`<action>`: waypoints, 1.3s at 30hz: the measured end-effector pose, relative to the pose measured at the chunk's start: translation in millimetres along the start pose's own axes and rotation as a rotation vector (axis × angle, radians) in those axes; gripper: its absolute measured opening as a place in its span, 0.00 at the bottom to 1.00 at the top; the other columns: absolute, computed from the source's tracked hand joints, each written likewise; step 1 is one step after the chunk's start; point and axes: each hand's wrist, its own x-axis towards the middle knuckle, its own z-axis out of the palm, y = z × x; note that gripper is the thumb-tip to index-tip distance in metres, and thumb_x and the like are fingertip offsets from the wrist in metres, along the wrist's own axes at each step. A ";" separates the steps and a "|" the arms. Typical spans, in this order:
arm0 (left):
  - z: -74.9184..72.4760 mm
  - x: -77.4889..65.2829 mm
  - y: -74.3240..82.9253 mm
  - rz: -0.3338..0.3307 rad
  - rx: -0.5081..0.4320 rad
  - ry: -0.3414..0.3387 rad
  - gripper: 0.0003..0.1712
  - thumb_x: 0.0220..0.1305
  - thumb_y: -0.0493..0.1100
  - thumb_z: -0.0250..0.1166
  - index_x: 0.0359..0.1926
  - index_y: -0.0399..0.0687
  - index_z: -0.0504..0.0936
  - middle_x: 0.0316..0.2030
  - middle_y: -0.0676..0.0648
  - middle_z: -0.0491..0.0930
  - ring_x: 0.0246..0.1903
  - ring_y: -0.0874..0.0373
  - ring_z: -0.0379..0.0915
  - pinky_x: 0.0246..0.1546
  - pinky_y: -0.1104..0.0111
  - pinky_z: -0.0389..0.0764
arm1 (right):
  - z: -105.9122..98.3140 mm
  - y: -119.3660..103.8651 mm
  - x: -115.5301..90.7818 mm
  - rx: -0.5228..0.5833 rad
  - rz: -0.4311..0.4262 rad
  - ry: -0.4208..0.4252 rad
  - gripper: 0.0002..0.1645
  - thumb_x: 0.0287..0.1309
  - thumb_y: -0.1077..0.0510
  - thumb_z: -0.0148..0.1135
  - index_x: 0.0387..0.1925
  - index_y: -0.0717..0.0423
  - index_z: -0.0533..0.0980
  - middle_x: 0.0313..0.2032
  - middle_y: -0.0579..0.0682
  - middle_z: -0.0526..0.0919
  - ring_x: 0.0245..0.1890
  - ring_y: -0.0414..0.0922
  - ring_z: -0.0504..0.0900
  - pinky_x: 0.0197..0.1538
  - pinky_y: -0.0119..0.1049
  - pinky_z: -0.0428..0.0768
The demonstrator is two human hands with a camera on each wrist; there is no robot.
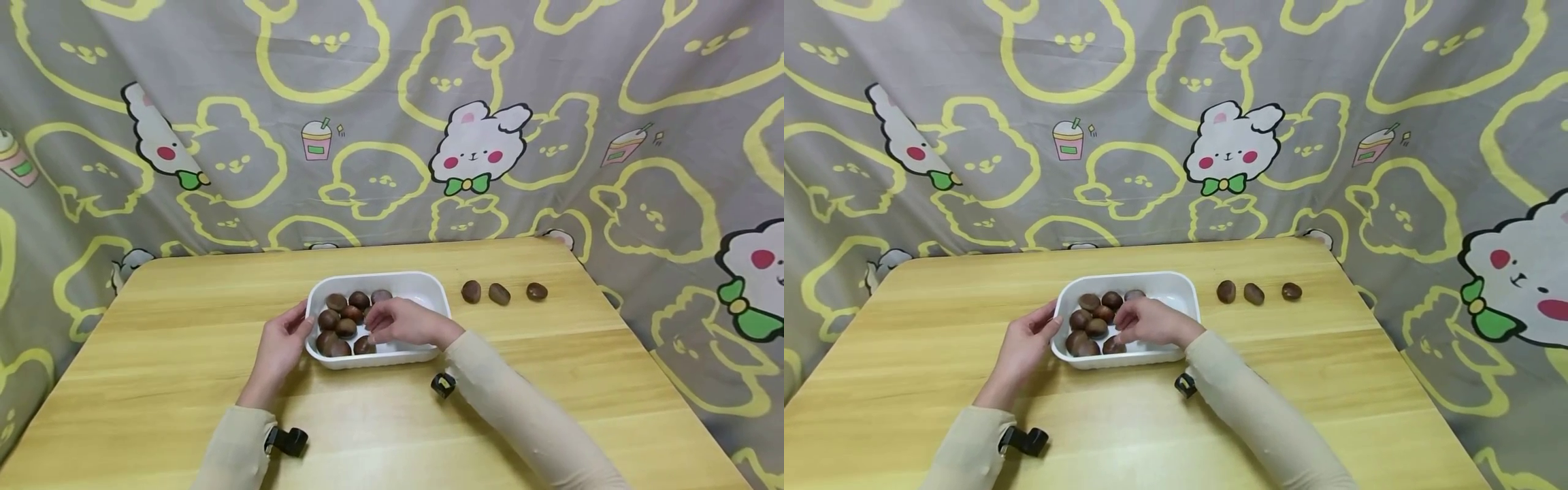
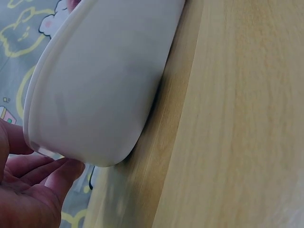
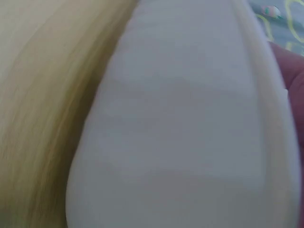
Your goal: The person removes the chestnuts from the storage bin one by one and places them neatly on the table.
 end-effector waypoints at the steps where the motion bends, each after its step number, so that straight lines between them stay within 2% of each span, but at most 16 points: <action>1: 0.0 -0.5 -0.6 -0.001 0.003 0.001 0.25 0.71 0.34 0.58 0.67 0.33 0.69 0.63 0.37 0.72 0.59 0.49 0.70 0.55 0.69 0.74 | 1.8 0.5 1.5 -0.022 -0.004 -0.013 0.17 0.56 0.64 0.70 0.45 0.68 0.78 0.42 0.58 0.83 0.41 0.42 0.83 0.47 0.29 0.80; 8: -0.1 -1.1 -2.9 0.006 -0.007 0.000 0.25 0.71 0.35 0.57 0.67 0.33 0.69 0.62 0.36 0.72 0.59 0.50 0.69 0.54 0.72 0.75 | 11.8 1.3 8.3 -0.126 -0.005 -0.046 0.15 0.53 0.65 0.71 0.44 0.63 0.80 0.34 0.47 0.85 0.36 0.36 0.81 0.44 0.28 0.79; 12: 0.0 -0.4 -3.4 0.005 -0.021 -0.002 0.25 0.71 0.35 0.57 0.67 0.33 0.69 0.62 0.37 0.72 0.59 0.50 0.69 0.53 0.72 0.75 | 16.8 2.8 11.4 -0.152 -0.052 -0.056 0.14 0.53 0.66 0.71 0.43 0.63 0.81 0.35 0.47 0.84 0.35 0.35 0.80 0.44 0.27 0.79; 19: -0.3 -0.3 -1.8 -0.003 0.002 -0.005 0.25 0.72 0.35 0.57 0.67 0.34 0.69 0.62 0.38 0.72 0.60 0.50 0.69 0.55 0.67 0.75 | 21.4 4.6 14.8 -0.224 -0.114 -0.091 0.11 0.56 0.68 0.67 0.42 0.62 0.82 0.35 0.47 0.83 0.34 0.34 0.78 0.42 0.27 0.78; 25: -1.0 -0.8 -1.8 -0.005 0.008 -0.006 0.25 0.71 0.35 0.57 0.67 0.35 0.70 0.63 0.38 0.72 0.60 0.50 0.69 0.55 0.67 0.75 | 21.1 5.1 16.7 -0.261 -0.107 -0.102 0.10 0.54 0.69 0.68 0.40 0.60 0.83 0.33 0.45 0.82 0.33 0.34 0.78 0.41 0.26 0.78; 32: -0.6 -1.4 -2.2 -0.001 -0.001 -0.004 0.25 0.71 0.35 0.58 0.67 0.34 0.70 0.63 0.38 0.72 0.60 0.50 0.69 0.54 0.69 0.75 | 20.5 4.4 15.2 -0.259 -0.105 -0.077 0.09 0.54 0.67 0.71 0.38 0.58 0.82 0.34 0.45 0.81 0.35 0.36 0.79 0.43 0.27 0.78; 39: -0.5 -1.5 -2.3 0.006 0.001 0.000 0.25 0.71 0.35 0.57 0.67 0.34 0.69 0.63 0.38 0.72 0.60 0.50 0.69 0.55 0.68 0.75 | 19.5 6.6 14.8 -0.204 -0.056 -0.047 0.09 0.54 0.65 0.71 0.38 0.55 0.82 0.32 0.42 0.81 0.34 0.35 0.78 0.41 0.29 0.79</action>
